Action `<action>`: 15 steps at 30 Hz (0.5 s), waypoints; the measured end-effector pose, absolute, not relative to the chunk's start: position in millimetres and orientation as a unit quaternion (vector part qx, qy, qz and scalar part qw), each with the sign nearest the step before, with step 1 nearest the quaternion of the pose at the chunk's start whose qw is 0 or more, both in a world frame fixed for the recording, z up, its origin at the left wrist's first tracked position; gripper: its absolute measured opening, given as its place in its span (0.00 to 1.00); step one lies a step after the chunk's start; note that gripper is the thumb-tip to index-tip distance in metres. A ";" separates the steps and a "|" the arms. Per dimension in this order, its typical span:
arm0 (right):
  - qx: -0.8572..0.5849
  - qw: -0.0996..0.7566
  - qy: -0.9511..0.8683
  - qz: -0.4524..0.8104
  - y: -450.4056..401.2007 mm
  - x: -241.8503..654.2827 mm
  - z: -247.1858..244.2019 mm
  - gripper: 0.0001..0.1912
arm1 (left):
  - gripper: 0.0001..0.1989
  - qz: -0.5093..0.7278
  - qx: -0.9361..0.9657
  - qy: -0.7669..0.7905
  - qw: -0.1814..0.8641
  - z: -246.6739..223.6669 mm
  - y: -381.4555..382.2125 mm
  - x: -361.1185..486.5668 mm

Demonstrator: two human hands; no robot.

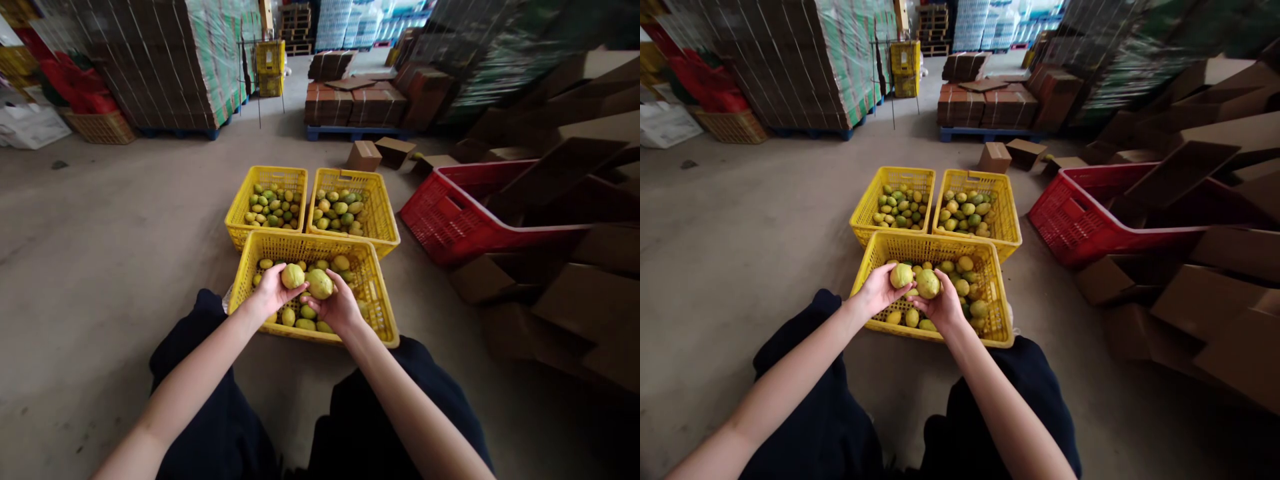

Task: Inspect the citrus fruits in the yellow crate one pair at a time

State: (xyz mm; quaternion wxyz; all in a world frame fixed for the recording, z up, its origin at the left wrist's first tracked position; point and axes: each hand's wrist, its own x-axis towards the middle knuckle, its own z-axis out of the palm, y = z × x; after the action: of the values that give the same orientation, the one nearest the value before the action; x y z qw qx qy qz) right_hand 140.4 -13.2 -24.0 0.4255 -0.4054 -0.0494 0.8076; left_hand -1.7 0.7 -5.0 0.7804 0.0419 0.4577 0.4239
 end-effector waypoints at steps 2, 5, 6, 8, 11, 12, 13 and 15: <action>-0.421 0.426 -0.049 0.799 -13.5 139.3 -22.3 0.16 | 0.15 0.433 0.039 0.475 0.765 -5.0 0.0 -0.7; -0.433 0.428 -0.055 0.792 -14.0 139.0 -21.5 0.14 | 0.12 0.454 0.036 0.480 0.749 -6.4 -0.5 -0.2; -0.434 0.429 -0.061 0.790 -14.0 139.1 -22.1 0.13 | 0.12 0.456 0.038 0.478 0.750 -7.0 -0.4 -0.3; -0.435 0.440 -0.083 0.781 -13.9 139.4 -24.9 0.07 | 0.12 0.452 0.048 0.469 0.757 -8.3 0.3 -0.8; -0.437 0.479 -0.138 0.749 -13.5 138.9 -31.6 0.08 | 0.13 0.447 0.077 0.456 0.766 -11.0 1.1 -0.9; -0.439 0.491 -0.159 0.735 -13.4 138.5 -33.8 0.11 | 0.12 0.453 0.095 0.453 0.762 -12.3 0.9 -0.6; -0.441 0.502 -0.181 0.721 -13.6 138.2 -35.6 0.13 | 0.11 0.465 0.122 0.453 0.750 -13.6 0.3 -0.2; -0.445 0.520 -0.223 0.694 -14.7 138.0 -38.1 0.16 | 0.09 0.500 0.214 0.462 0.701 -16.0 -2.0 0.6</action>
State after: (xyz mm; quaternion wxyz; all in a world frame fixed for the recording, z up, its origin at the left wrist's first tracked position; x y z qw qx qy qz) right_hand 138.0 -14.7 -38.1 0.5202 -0.4454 -0.2228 0.6938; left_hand 0.6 -2.0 -16.0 0.7007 0.2137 0.4622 0.4997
